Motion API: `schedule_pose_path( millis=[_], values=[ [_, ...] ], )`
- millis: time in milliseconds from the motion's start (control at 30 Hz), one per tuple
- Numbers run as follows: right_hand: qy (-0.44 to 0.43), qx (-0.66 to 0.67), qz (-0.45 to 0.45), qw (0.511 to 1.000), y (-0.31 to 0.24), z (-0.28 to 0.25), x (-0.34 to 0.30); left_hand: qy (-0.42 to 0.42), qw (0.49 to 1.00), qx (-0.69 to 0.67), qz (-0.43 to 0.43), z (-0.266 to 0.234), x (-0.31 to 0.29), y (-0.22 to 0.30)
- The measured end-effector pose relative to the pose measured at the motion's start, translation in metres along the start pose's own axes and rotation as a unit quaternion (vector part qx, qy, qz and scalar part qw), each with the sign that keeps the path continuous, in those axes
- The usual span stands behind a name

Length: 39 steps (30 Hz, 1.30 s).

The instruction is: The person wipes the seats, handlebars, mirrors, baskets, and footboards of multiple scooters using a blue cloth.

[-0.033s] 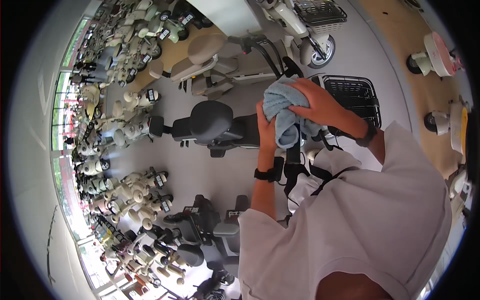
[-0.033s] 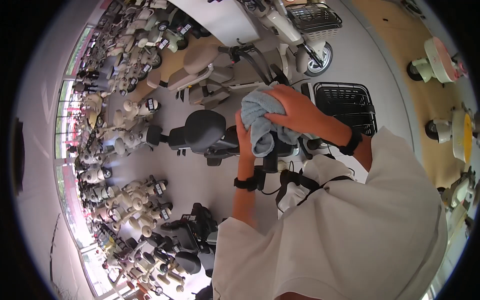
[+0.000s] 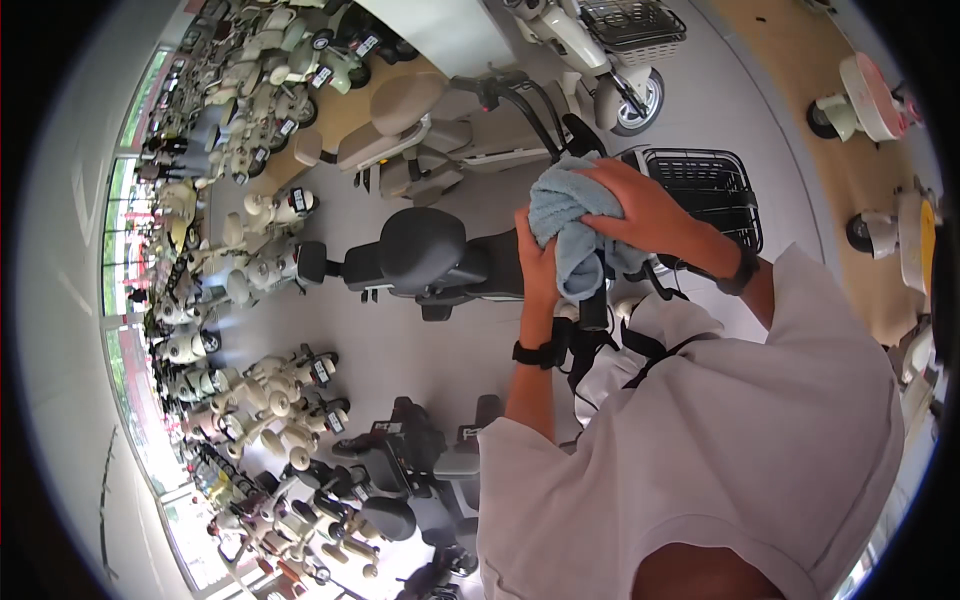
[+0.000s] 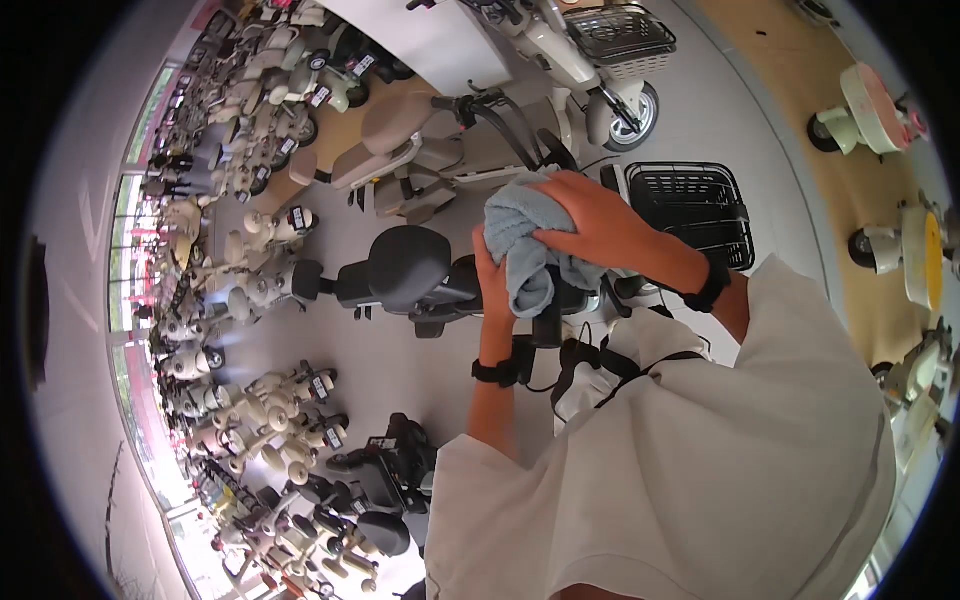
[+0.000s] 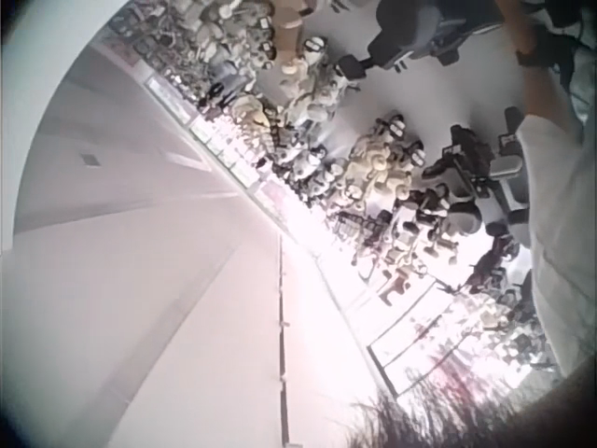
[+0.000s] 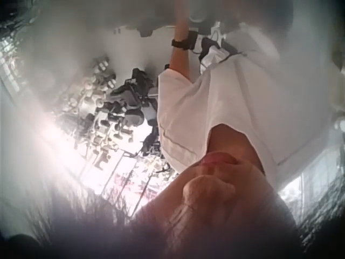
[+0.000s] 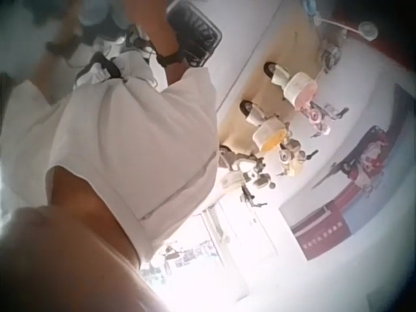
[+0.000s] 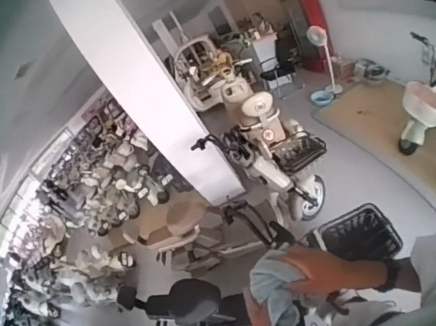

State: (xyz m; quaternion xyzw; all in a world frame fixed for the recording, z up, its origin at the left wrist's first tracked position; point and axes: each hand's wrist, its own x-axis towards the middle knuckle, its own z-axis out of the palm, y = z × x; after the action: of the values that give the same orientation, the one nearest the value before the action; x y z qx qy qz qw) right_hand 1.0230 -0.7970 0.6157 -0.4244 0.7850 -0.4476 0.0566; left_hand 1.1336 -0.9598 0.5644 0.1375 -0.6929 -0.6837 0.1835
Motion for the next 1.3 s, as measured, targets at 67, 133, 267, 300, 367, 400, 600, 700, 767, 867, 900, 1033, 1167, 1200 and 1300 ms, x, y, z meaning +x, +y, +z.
schedule_pose_path(
  millis=[67,133,267,300,367,400,600,700,767,867,900,1033,1167,1200,1300],
  values=[
    [0.007,-0.038,0.019,0.999,-0.013,-0.008,-0.016,-0.026,1.000,0.011,-0.012,0.003,-0.010,0.011],
    [-0.038,-0.051,0.065,0.996,-0.042,-0.019,-0.034,-0.061,0.998,0.028,-0.006,0.000,-0.024,0.023],
    [-0.031,-0.098,0.100,0.990,-0.091,-0.007,-0.068,-0.160,0.987,0.000,-0.023,-0.031,-0.051,0.017],
    [-0.021,-0.103,0.106,0.989,-0.107,-0.004,-0.070,-0.172,0.985,-0.002,-0.021,-0.040,-0.054,0.021],
    [-0.027,-0.061,0.173,0.983,-0.132,0.004,-0.076,-0.222,0.975,-0.013,-0.028,-0.050,-0.060,0.030],
    [-0.021,-0.065,0.179,0.981,-0.136,0.011,-0.076,-0.230,0.973,-0.016,-0.027,-0.055,-0.057,0.032],
    [0.164,-0.030,0.200,0.966,-0.127,0.044,-0.079,-0.323,0.946,-0.008,-0.022,-0.053,-0.029,0.033],
    [0.212,-0.033,0.197,0.956,-0.113,0.053,-0.065,-0.262,0.964,-0.015,0.041,-0.038,-0.017,0.017],
    [0.237,-0.046,0.199,0.950,-0.109,0.055,-0.057,-0.248,0.967,-0.017,0.057,-0.030,-0.010,0.015],
    [0.251,-0.047,0.225,0.940,-0.115,0.058,-0.061,-0.241,0.967,-0.032,0.073,-0.028,-0.011,0.011],
    [0.258,-0.048,0.228,0.938,-0.118,0.062,-0.065,-0.246,0.965,-0.044,0.073,-0.028,-0.013,0.009],
    [0.269,-0.112,0.230,0.929,-0.139,0.070,-0.087,-0.309,0.950,-0.037,0.039,-0.042,-0.028,0.023],
    [0.234,-0.156,0.182,0.942,-0.153,0.068,-0.097,-0.356,0.930,-0.078,0.038,-0.060,-0.033,0.027],
    [0.227,-0.174,0.151,0.946,-0.151,0.070,-0.099,-0.350,0.933,-0.080,0.040,-0.064,-0.031,0.021],
    [0.193,-0.183,0.103,0.959,-0.152,0.070,-0.102,-0.392,0.910,-0.106,0.084,-0.080,-0.029,0.021]
  ],
)
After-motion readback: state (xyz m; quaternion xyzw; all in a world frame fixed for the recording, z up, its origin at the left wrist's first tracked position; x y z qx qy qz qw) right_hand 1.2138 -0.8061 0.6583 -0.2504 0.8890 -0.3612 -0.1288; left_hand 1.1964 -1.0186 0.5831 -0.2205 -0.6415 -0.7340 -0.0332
